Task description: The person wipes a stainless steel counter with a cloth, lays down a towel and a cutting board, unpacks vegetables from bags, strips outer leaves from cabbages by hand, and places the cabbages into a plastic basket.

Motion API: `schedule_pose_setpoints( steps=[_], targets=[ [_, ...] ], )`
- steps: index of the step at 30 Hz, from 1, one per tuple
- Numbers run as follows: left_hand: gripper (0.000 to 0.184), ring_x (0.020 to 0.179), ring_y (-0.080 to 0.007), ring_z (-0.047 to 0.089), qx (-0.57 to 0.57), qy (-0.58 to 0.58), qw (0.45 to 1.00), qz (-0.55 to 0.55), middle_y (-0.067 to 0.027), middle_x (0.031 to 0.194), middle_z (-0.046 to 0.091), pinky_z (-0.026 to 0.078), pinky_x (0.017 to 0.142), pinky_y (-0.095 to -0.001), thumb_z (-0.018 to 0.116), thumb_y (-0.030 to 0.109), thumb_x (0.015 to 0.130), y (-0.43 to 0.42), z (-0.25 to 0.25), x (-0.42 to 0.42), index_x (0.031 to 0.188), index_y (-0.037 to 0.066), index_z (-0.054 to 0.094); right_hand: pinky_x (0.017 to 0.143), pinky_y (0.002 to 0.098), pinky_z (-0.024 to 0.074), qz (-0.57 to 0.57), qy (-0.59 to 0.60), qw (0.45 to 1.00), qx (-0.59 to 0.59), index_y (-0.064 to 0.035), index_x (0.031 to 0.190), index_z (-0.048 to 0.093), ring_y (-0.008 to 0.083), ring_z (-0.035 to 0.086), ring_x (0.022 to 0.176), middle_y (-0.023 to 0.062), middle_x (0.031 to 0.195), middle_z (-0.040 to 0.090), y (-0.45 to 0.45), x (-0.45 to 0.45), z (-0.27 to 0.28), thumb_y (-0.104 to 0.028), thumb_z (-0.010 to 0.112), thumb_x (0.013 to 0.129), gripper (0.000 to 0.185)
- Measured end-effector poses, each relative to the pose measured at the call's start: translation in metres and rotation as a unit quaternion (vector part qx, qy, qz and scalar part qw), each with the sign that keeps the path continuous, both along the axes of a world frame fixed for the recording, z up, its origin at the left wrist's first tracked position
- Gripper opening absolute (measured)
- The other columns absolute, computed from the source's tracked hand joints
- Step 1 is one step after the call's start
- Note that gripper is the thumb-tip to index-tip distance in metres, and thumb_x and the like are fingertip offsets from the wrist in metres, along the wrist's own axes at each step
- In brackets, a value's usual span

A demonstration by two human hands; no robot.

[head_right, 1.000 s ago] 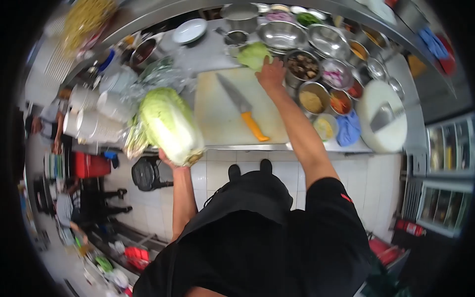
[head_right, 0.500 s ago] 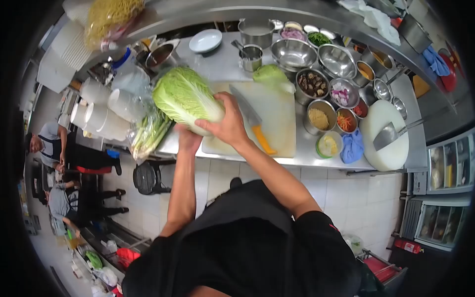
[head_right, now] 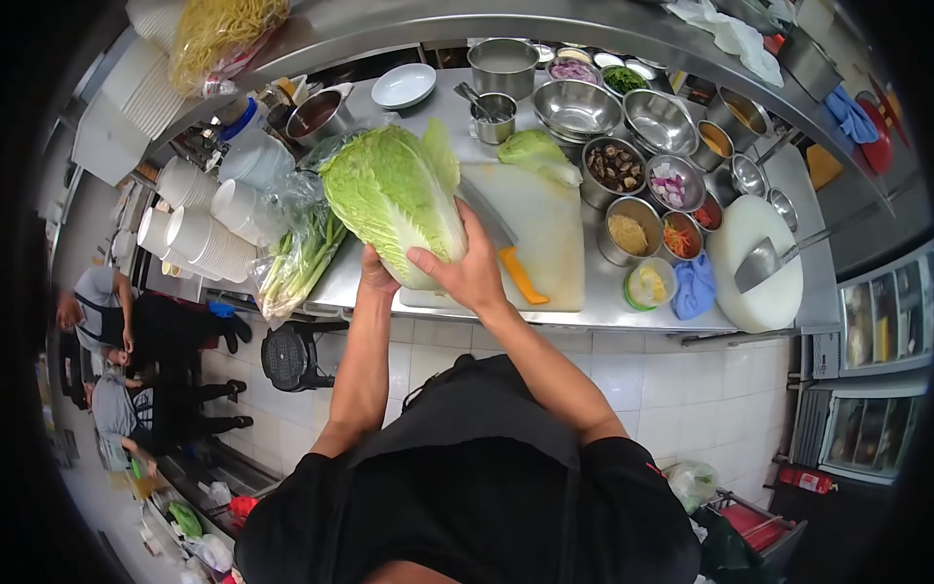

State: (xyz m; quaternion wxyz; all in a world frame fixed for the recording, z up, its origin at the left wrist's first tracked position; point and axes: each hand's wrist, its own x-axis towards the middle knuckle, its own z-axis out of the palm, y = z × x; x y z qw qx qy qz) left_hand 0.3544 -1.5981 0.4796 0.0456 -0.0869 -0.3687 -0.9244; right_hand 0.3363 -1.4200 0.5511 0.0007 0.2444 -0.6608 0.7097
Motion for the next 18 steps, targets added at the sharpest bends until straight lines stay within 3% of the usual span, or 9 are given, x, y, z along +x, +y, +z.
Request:
schedule_pose_setpoints(
  steps=[4, 6, 7, 9, 12, 13, 14, 16, 18],
  targets=[
    [0.100, 0.118, -0.0285, 0.048, -0.005, 0.076, 0.997, 0.025, -0.0120, 0.132, 0.046, 0.043, 0.099, -0.0443, 0.074, 0.060, 0.064, 0.012, 0.019, -0.001, 0.137, 0.006, 0.032, 0.091, 0.0336, 0.0444, -0.019, 0.029, 0.999, -0.025, 0.0038, 0.132, 0.039, 0.0230, 0.053, 0.109, 0.0163, 0.123, 0.052, -0.002, -0.002, 0.011, -0.034, 0.079, 0.071, 0.082],
    [0.100, 0.121, -0.0288, 0.045, -0.004, 0.006, 0.986, 0.168, -0.0115, 0.134, 0.043, 0.041, 0.100, -0.0445, 0.064, 0.069, 0.067, 0.020, 0.021, 0.015, 0.139, 0.008, 0.031, 0.088, 0.0332, 0.0455, 0.051, 0.092, 0.982, 0.159, -0.0004, 0.131, 0.043, 0.0240, 0.054, 0.107, 0.0128, 0.122, 0.053, 0.009, -0.013, 0.003, -0.034, 0.082, 0.067, 0.082],
    [0.093, 0.122, -0.0307, 0.043, 0.075, 0.004, 0.987, 0.139, -0.0119, 0.134, 0.042, 0.039, 0.101, -0.0482, 0.059, 0.067, 0.072, 0.013, 0.001, 0.023, 0.139, 0.009, 0.031, 0.087, 0.0349, 0.0457, 0.141, -0.011, 0.979, 0.145, -0.0023, 0.129, 0.046, 0.0250, 0.054, 0.104, 0.0111, 0.123, 0.054, 0.015, -0.029, -0.003, -0.039, 0.082, 0.063, 0.084],
    [0.085, 0.123, -0.0333, 0.040, 0.204, -0.019, 0.974, 0.096, -0.0124, 0.135, 0.041, 0.037, 0.101, -0.0528, 0.053, 0.065, 0.078, 0.002, -0.038, 0.043, 0.139, 0.009, 0.031, 0.087, 0.0399, 0.0454, 0.023, 0.011, 0.970, 0.243, 0.0017, 0.119, 0.051, 0.0253, 0.054, 0.109, 0.0153, 0.117, 0.056, 0.026, -0.078, -0.035, -0.035, 0.076, 0.068, 0.068],
    [0.082, 0.123, -0.0354, 0.040, 0.243, -0.091, 0.963, 0.069, -0.0127, 0.137, 0.039, 0.037, 0.100, -0.0555, 0.049, 0.064, 0.081, -0.009, -0.069, 0.087, 0.140, 0.010, 0.030, 0.075, 0.0435, 0.0453, -0.214, 0.157, 0.805, 0.530, -0.0022, 0.106, 0.055, 0.0319, 0.053, 0.099, 0.0207, 0.106, 0.055, 0.050, -0.178, -0.106, -0.008, 0.062, 0.069, 0.038],
    [0.081, 0.123, -0.0360, 0.040, 0.249, -0.108, 0.960, 0.064, -0.0128, 0.137, 0.038, 0.037, 0.099, -0.0563, 0.048, 0.064, 0.082, -0.011, -0.073, 0.104, 0.140, 0.010, 0.030, 0.074, 0.0445, 0.0438, -0.206, 0.176, 0.742, 0.614, -0.0052, 0.108, 0.055, 0.0328, 0.050, 0.099, 0.0233, 0.108, 0.052, 0.059, -0.203, -0.115, -0.013, 0.062, 0.073, 0.036],
    [0.080, 0.123, -0.0367, 0.040, 0.254, -0.120, 0.958, 0.054, -0.0129, 0.138, 0.037, 0.037, 0.099, -0.0572, 0.047, 0.063, 0.083, -0.012, -0.075, 0.117, 0.140, 0.011, 0.029, 0.074, 0.0445, 0.0438, -0.218, 0.171, 0.735, 0.619, -0.0052, 0.108, 0.055, 0.0328, 0.050, 0.099, 0.0233, 0.108, 0.052, 0.066, -0.219, -0.122, -0.013, 0.062, 0.073, 0.036],
    [0.078, 0.123, -0.0381, 0.039, 0.256, -0.142, 0.955, 0.042, -0.0131, 0.139, 0.036, 0.037, 0.098, -0.0590, 0.044, 0.063, 0.084, -0.011, -0.077, 0.145, 0.141, 0.011, 0.029, 0.073, 0.0437, 0.0438, -0.204, 0.234, 0.603, 0.735, -0.0081, 0.115, 0.053, 0.0256, 0.053, 0.104, 0.0156, 0.110, 0.055, 0.071, -0.254, -0.133, -0.012, 0.054, 0.080, 0.035],
    [0.076, 0.123, -0.0394, 0.039, 0.273, -0.137, 0.952, 0.027, -0.0133, 0.140, 0.035, 0.038, 0.097, -0.0607, 0.042, 0.062, 0.086, -0.015, -0.075, 0.159, 0.141, 0.012, 0.028, 0.068, 0.0416, 0.0413, -0.126, 0.192, 0.604, 0.763, -0.0097, 0.120, 0.052, 0.0227, 0.056, 0.100, 0.0125, 0.104, 0.059, 0.069, -0.278, -0.159, -0.014, 0.049, 0.083, 0.038]
  ],
)
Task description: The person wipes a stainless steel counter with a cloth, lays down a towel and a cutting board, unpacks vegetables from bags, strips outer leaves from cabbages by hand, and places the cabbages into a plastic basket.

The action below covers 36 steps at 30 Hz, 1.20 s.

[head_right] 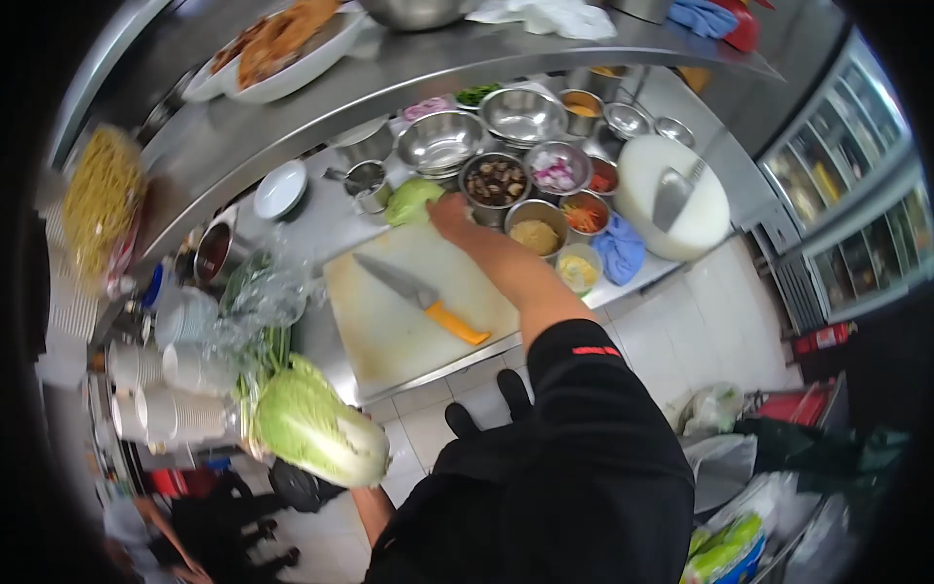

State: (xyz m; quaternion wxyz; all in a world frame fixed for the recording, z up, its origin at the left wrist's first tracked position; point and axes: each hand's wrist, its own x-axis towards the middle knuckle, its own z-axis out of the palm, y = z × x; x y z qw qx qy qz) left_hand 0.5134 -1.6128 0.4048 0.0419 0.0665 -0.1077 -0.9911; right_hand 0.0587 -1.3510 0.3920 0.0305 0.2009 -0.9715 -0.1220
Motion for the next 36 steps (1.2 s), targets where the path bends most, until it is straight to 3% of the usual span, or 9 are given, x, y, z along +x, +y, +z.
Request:
schedule_pose_setpoints(
  steps=[6, 8, 10, 16, 20, 21, 24, 30, 36],
  targets=[
    [0.062, 0.124, -0.0427, 0.035, 0.014, 0.068, 0.994, -0.083, -0.0154, 0.141, 0.031, 0.035, 0.095, -0.0665, 0.038, 0.049, 0.093, 0.005, 0.015, -0.017, 0.141, 0.011, 0.028, 0.065, 0.0494, 0.0388, -0.055, 0.026, 0.998, -0.027, -0.0135, 0.122, 0.054, 0.0294, 0.058, 0.089, 0.0121, 0.100, 0.063, -0.015, 0.014, -0.011, -0.022, 0.048, 0.087, 0.036],
    [0.059, 0.121, -0.0432, 0.037, 0.057, 0.079, 0.989, -0.111, -0.0160, 0.139, 0.034, 0.034, 0.095, -0.0664, 0.042, 0.046, 0.093, 0.018, 0.016, -0.037, 0.139, 0.010, 0.032, 0.064, 0.0478, 0.0414, -0.075, 0.228, 0.967, -0.080, -0.0135, 0.119, 0.056, 0.0277, 0.058, 0.089, 0.0130, 0.102, 0.061, -0.004, 0.023, -0.032, -0.022, 0.046, 0.088, 0.033],
    [0.057, 0.118, -0.0424, 0.040, 0.054, 0.118, 0.981, -0.148, -0.0171, 0.135, 0.038, 0.036, 0.092, -0.0649, 0.046, 0.043, 0.092, 0.031, 0.020, -0.064, 0.137, 0.009, 0.036, 0.070, 0.0432, 0.0447, -0.153, -0.011, 0.977, -0.149, -0.0126, 0.126, 0.050, 0.0283, 0.056, 0.095, 0.0179, 0.115, 0.056, -0.003, 0.018, -0.020, -0.016, 0.050, 0.084, 0.042],
    [0.060, 0.115, -0.0416, 0.041, 0.012, 0.145, 0.976, -0.159, -0.0184, 0.134, 0.037, 0.037, 0.089, -0.0631, 0.048, 0.042, 0.091, 0.093, 0.073, -0.073, 0.136, 0.005, 0.035, 0.051, 0.0368, 0.0475, -0.251, -0.014, 0.941, -0.228, -0.0077, 0.124, 0.052, 0.0245, 0.058, 0.089, 0.0134, 0.106, 0.058, -0.016, -0.021, -0.034, -0.012, 0.051, 0.084, 0.041],
    [0.059, 0.117, -0.0408, 0.041, -0.040, 0.089, 0.981, -0.166, -0.0171, 0.135, 0.037, 0.037, 0.090, -0.0636, 0.047, 0.042, 0.092, 0.121, 0.075, -0.059, 0.137, 0.006, 0.033, 0.057, 0.0398, 0.0510, -0.245, 0.115, 0.905, -0.328, -0.0005, 0.108, 0.060, 0.0261, 0.061, 0.083, 0.0143, 0.089, 0.063, -0.013, 0.044, -0.003, -0.011, 0.057, 0.077, 0.033],
    [0.059, 0.117, -0.0405, 0.041, -0.047, 0.085, 0.980, -0.172, -0.0171, 0.135, 0.037, 0.037, 0.091, -0.0641, 0.045, 0.042, 0.093, 0.134, 0.082, -0.057, 0.137, 0.005, 0.033, 0.061, 0.0408, 0.0515, -0.181, -0.019, 0.900, -0.395, 0.0008, 0.102, 0.063, 0.0273, 0.062, 0.087, 0.0163, 0.088, 0.064, 0.022, 0.085, 0.039, -0.011, 0.059, 0.072, 0.032],
    [0.059, 0.119, -0.0403, 0.040, -0.060, 0.092, 0.968, -0.226, -0.0169, 0.135, 0.037, 0.035, 0.093, -0.0648, 0.043, 0.043, 0.093, 0.188, 0.096, -0.060, 0.137, 0.005, 0.032, 0.066, 0.0413, 0.0513, -0.172, -0.247, 0.771, -0.561, 0.0054, 0.086, 0.065, 0.0300, 0.063, 0.088, 0.0193, 0.088, 0.065, 0.129, 0.191, 0.105, -0.016, 0.064, 0.061, 0.033],
    [0.066, 0.120, -0.0426, 0.037, -0.049, 0.151, 0.902, -0.401, -0.0161, 0.139, 0.033, 0.030, 0.095, -0.0672, 0.049, 0.045, 0.089, 0.303, 0.097, -0.085, 0.140, 0.009, 0.027, 0.063, 0.0362, 0.0490, -0.164, -0.283, 0.605, -0.725, 0.0035, 0.092, 0.065, 0.0233, 0.062, 0.069, 0.0143, 0.081, 0.066, 0.342, 0.401, 0.046, -0.030, 0.068, 0.065, 0.043],
    [0.068, 0.118, -0.0445, 0.040, 0.015, 0.128, 0.826, -0.549, -0.0171, 0.137, 0.037, 0.036, 0.092, -0.0674, 0.058, 0.046, 0.084, 0.500, 0.106, -0.098, 0.137, 0.008, 0.036, 0.071, 0.0375, 0.0498, -0.411, -0.060, 0.532, -0.738, 0.0022, 0.101, 0.060, 0.0286, 0.065, 0.078, 0.0202, 0.087, 0.065, 0.476, 0.548, -0.045, -0.016, 0.057, 0.071, 0.036]
  ],
)
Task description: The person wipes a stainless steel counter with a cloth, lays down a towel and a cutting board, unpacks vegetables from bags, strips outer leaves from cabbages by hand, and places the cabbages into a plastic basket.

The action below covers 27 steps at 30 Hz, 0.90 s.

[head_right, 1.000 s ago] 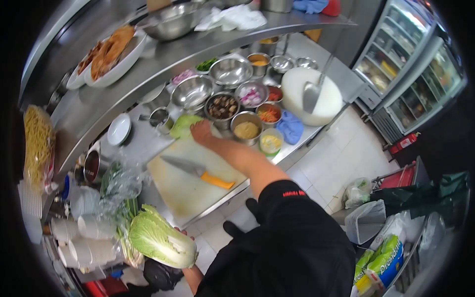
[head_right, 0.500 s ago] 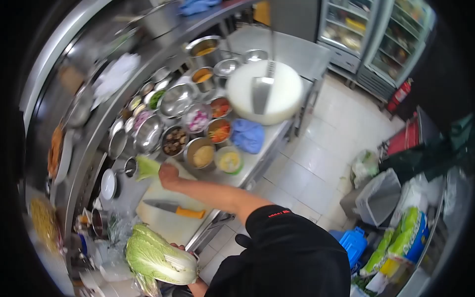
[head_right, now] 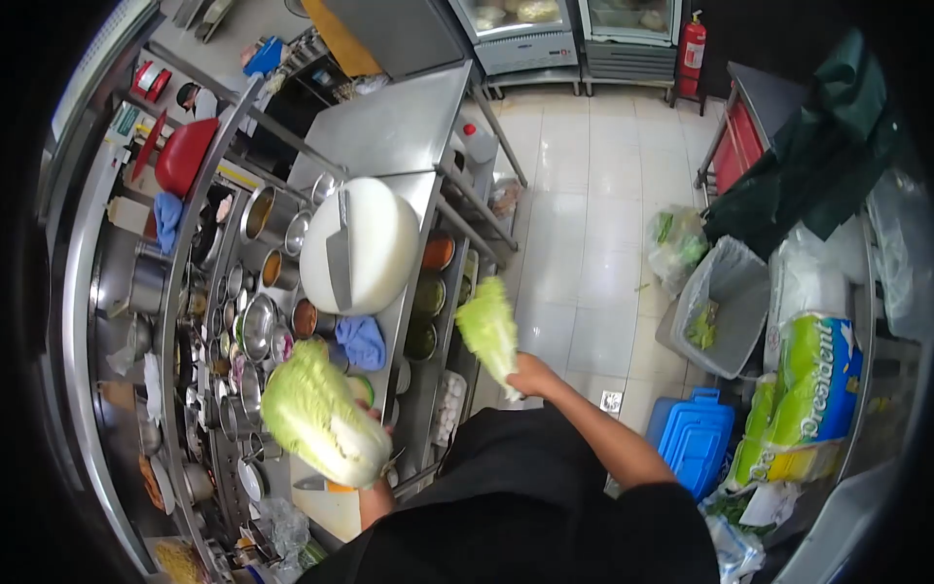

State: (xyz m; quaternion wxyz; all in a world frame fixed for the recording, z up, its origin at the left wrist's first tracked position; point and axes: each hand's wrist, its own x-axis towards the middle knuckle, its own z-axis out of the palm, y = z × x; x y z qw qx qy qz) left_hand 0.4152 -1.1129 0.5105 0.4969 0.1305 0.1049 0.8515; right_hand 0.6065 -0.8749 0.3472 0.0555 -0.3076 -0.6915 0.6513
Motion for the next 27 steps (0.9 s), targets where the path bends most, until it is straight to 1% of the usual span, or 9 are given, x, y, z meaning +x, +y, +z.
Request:
schedule_pose_setpoints(
  steps=[2, 5, 7, 10, 15, 17, 21, 23, 27],
  targets=[
    [0.067, 0.111, -0.0431, 0.048, -0.115, 0.024, 0.993, 0.009, -0.0184, 0.132, 0.043, 0.041, 0.088, -0.0659, 0.051, 0.051, 0.086, 0.041, -0.011, -0.007, 0.136, 0.008, 0.037, 0.074, 0.0395, 0.0500, -0.092, -0.095, 0.989, -0.069, 0.0033, 0.105, 0.058, 0.0341, 0.064, 0.080, 0.0233, 0.087, 0.064, 0.037, 0.029, 0.036, -0.015, 0.056, 0.072, 0.038],
    [0.065, 0.104, -0.0404, 0.055, -0.161, -0.021, 0.985, -0.066, -0.0171, 0.121, 0.054, 0.045, 0.080, -0.0638, 0.047, 0.055, 0.087, 0.141, 0.004, 0.006, 0.129, 0.007, 0.045, 0.078, 0.0405, 0.0493, -0.200, -0.084, 0.974, 0.059, 0.0041, 0.104, 0.057, 0.0367, 0.063, 0.086, 0.0251, 0.089, 0.064, 0.072, 0.057, 0.010, -0.015, 0.057, 0.071, 0.038],
    [0.068, 0.109, -0.0447, 0.051, -0.150, -0.086, 0.977, -0.127, -0.0210, 0.126, 0.047, 0.042, 0.083, -0.0691, 0.049, 0.054, 0.086, 0.188, -0.022, 0.001, 0.134, 0.007, 0.039, 0.079, 0.0383, 0.0497, -0.282, -0.113, 0.947, 0.103, 0.0072, 0.107, 0.054, 0.0312, 0.065, 0.087, 0.0228, 0.091, 0.064, 0.103, 0.070, 0.005, -0.011, 0.058, 0.070, 0.042],
    [0.068, 0.109, -0.0394, 0.053, -0.184, -0.056, 0.963, -0.189, -0.0177, 0.129, 0.049, 0.043, 0.090, -0.0622, 0.050, 0.056, 0.084, 0.260, -0.092, -0.022, 0.134, 0.010, 0.042, 0.079, 0.0372, 0.0498, -0.307, -0.087, 0.946, 0.057, 0.0076, 0.107, 0.054, 0.0289, 0.065, 0.086, 0.0203, 0.091, 0.064, 0.157, 0.078, -0.005, -0.008, 0.058, 0.069, 0.041],
    [0.074, 0.112, -0.0364, 0.052, -0.151, -0.109, 0.967, -0.177, -0.0157, 0.129, 0.049, 0.042, 0.093, -0.0574, 0.053, 0.059, 0.080, 0.390, -0.116, -0.022, 0.134, 0.010, 0.041, 0.077, 0.0346, 0.0493, -0.277, -0.058, 0.955, 0.088, 0.0069, 0.109, 0.052, 0.0278, 0.064, 0.086, 0.0187, 0.092, 0.064, 0.256, 0.082, -0.007, -0.003, 0.055, 0.069, 0.041],
    [0.076, 0.113, -0.0352, 0.051, -0.120, -0.113, 0.972, -0.166, -0.0148, 0.130, 0.049, 0.042, 0.094, -0.0555, 0.055, 0.060, 0.079, 0.446, -0.107, -0.029, 0.135, 0.011, 0.041, 0.076, 0.0343, 0.0495, -0.306, -0.004, 0.951, 0.038, 0.0064, 0.117, 0.045, 0.0275, 0.065, 0.083, 0.0194, 0.094, 0.063, 0.307, 0.070, 0.026, 0.003, 0.051, 0.068, 0.050],
    [0.080, 0.116, -0.0328, 0.051, -0.089, -0.131, 0.977, -0.141, -0.0132, 0.130, 0.049, 0.042, 0.097, -0.0517, 0.058, 0.062, 0.076, 0.532, -0.071, -0.042, 0.135, 0.011, 0.040, 0.068, 0.0315, 0.0507, -0.319, -0.029, 0.942, 0.096, 0.0043, 0.119, 0.043, 0.0211, 0.064, 0.072, 0.0160, 0.091, 0.061, 0.382, 0.060, 0.053, 0.005, 0.050, 0.072, 0.047],
    [0.078, 0.117, -0.0324, 0.050, -0.076, -0.111, 0.984, -0.114, -0.0127, 0.131, 0.049, 0.042, 0.098, -0.0506, 0.057, 0.061, 0.076, 0.560, -0.056, -0.046, 0.135, 0.012, 0.041, 0.059, 0.0281, 0.0491, -0.334, 0.076, 0.939, -0.003, 0.0021, 0.116, 0.045, 0.0148, 0.060, 0.065, 0.0113, 0.085, 0.059, 0.413, 0.043, 0.066, 0.000, 0.052, 0.082, 0.035],
    [0.087, 0.119, -0.0312, 0.049, -0.107, -0.064, 0.992, -0.031, -0.0111, 0.133, 0.048, 0.040, 0.100, -0.0497, 0.063, 0.062, 0.071, 0.598, -0.056, -0.057, 0.137, 0.011, 0.038, 0.052, 0.0250, 0.0454, -0.271, 0.083, 0.959, -0.010, 0.0002, 0.117, 0.046, 0.0112, 0.057, 0.062, 0.0087, 0.080, 0.057, 0.488, 0.005, 0.062, -0.010, 0.052, 0.090, 0.029]
  ],
)
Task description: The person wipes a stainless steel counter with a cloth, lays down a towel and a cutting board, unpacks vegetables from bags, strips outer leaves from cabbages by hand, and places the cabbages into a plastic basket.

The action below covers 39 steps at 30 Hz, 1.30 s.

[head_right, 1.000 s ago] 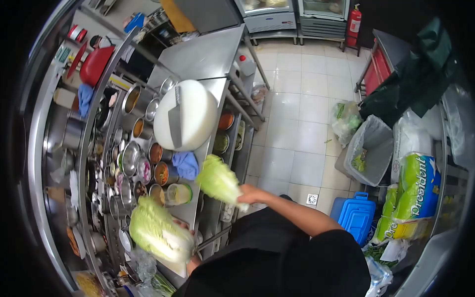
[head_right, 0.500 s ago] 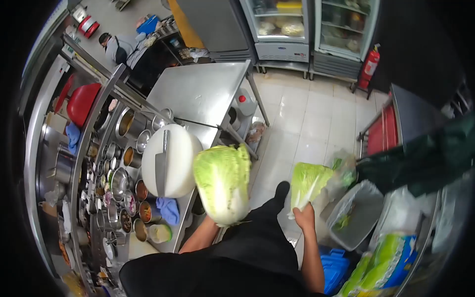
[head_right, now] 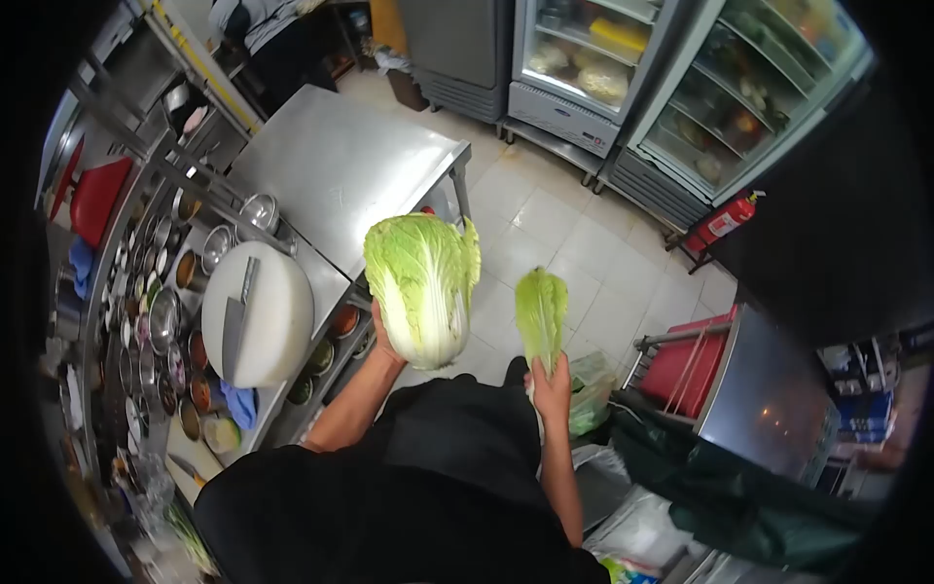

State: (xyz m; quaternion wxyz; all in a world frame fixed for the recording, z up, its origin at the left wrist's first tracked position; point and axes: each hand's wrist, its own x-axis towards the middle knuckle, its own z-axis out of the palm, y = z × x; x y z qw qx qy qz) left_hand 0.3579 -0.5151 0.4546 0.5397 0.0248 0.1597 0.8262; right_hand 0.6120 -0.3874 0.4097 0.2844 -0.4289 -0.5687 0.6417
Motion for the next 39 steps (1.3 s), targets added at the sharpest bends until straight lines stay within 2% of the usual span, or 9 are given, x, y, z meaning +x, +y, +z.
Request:
schedule_pose_setpoints(
  steps=[6, 13, 19, 21, 23, 31, 33, 35, 39],
  targets=[
    [0.077, 0.115, -0.0280, 0.051, -0.073, 0.083, 0.970, 0.217, -0.0095, 0.129, 0.051, 0.043, 0.097, -0.0451, 0.060, 0.058, 0.077, 0.010, -0.022, -0.027, 0.134, 0.009, 0.042, 0.059, 0.0288, 0.0472, 0.156, 0.053, 0.984, 0.069, 0.0009, 0.125, 0.043, 0.0137, 0.057, 0.063, 0.0068, 0.082, 0.058, 0.092, -0.106, 0.008, -0.017, 0.051, 0.093, 0.037],
    [0.067, 0.115, -0.0285, 0.051, -0.139, 0.110, 0.929, 0.324, -0.0118, 0.128, 0.052, 0.043, 0.098, -0.0438, 0.055, 0.050, 0.085, -0.026, 0.008, -0.139, 0.133, 0.006, 0.041, 0.101, 0.0391, 0.0347, 0.282, 0.067, 0.932, 0.216, 0.0008, 0.135, 0.035, 0.0365, 0.042, 0.125, 0.0245, 0.134, 0.042, 0.078, -0.308, 0.054, -0.016, 0.049, 0.091, 0.049],
    [0.071, 0.112, -0.0274, 0.054, -0.298, 0.165, 0.915, 0.217, -0.0155, 0.127, 0.052, 0.046, 0.094, -0.0424, 0.062, 0.047, 0.083, -0.060, 0.011, -0.238, 0.134, 0.003, 0.038, 0.100, 0.0474, 0.0350, 0.410, -0.034, 0.828, 0.381, -0.0039, 0.133, 0.040, 0.0395, 0.048, 0.112, 0.0226, 0.132, 0.041, 0.025, -0.439, 0.008, -0.042, 0.038, 0.094, 0.054],
    [0.096, 0.111, -0.0282, 0.054, -0.517, 0.351, 0.719, 0.305, -0.0216, 0.125, 0.051, 0.045, 0.094, -0.0369, 0.081, 0.036, 0.068, -0.040, -0.009, -0.244, 0.137, -0.002, 0.026, 0.102, 0.0584, 0.0257, 0.494, -0.191, 0.730, 0.432, -0.0052, 0.128, 0.047, 0.0368, 0.049, 0.112, 0.0212, 0.133, 0.041, 0.005, -0.439, -0.001, -0.042, 0.029, 0.097, 0.051],
    [0.103, 0.112, -0.0298, 0.053, -0.580, 0.388, 0.633, 0.335, -0.0234, 0.126, 0.049, 0.043, 0.094, -0.0345, 0.085, 0.029, 0.060, -0.030, -0.044, -0.258, 0.136, -0.006, 0.025, 0.101, 0.0649, 0.0185, 0.500, -0.201, 0.709, 0.455, -0.0061, 0.123, 0.051, 0.0336, 0.048, 0.114, 0.0200, 0.134, 0.042, -0.011, -0.427, -0.014, -0.038, 0.023, 0.098, 0.049],
    [0.119, 0.119, -0.0390, 0.045, -0.617, 0.404, 0.584, 0.339, -0.0292, 0.131, 0.041, 0.037, 0.101, -0.0411, 0.084, 0.039, 0.053, -0.017, -0.066, -0.248, 0.142, -0.002, 0.017, 0.102, 0.0459, 0.0295, 0.389, -0.004, 0.792, 0.471, 0.0033, 0.117, 0.054, 0.0391, 0.039, 0.121, 0.0251, 0.130, 0.044, 0.054, -0.356, -0.024, -0.025, 0.044, 0.094, 0.038],
    [0.124, 0.129, -0.0496, 0.023, -0.753, 0.366, 0.458, 0.299, -0.0329, 0.142, 0.018, 0.025, 0.103, -0.0578, 0.081, 0.049, 0.054, 0.000, -0.025, -0.218, 0.146, 0.007, 0.008, 0.105, 0.0439, 0.0292, 0.384, -0.042, 0.805, 0.451, 0.0006, 0.122, 0.052, 0.0385, 0.037, 0.124, 0.0232, 0.133, 0.043, 0.094, -0.305, -0.030, -0.022, 0.048, 0.092, 0.037],
    [0.113, 0.131, -0.0460, 0.022, -0.743, 0.390, 0.430, 0.332, -0.0304, 0.142, 0.019, 0.022, 0.104, -0.0586, 0.078, 0.043, 0.062, 0.026, 0.012, -0.195, 0.145, 0.005, 0.011, 0.106, 0.0398, 0.0303, 0.319, -0.054, 0.854, 0.408, -0.0041, 0.118, 0.058, 0.0345, 0.041, 0.124, 0.0202, 0.127, 0.051, 0.142, -0.242, -0.085, -0.024, 0.052, 0.092, 0.034],
    [0.080, 0.129, -0.0389, 0.030, -0.580, 0.564, 0.385, 0.445, -0.0270, 0.139, 0.028, 0.027, 0.105, -0.0479, 0.070, 0.021, 0.075, 0.116, 0.028, -0.152, 0.139, 0.000, 0.028, 0.080, 0.0334, 0.0495, 0.106, -0.244, 0.955, 0.129, -0.0007, 0.107, 0.063, 0.0252, 0.065, 0.087, 0.0147, 0.092, 0.068, 0.230, -0.081, -0.156, -0.031, 0.061, 0.085, 0.037]
  ],
)
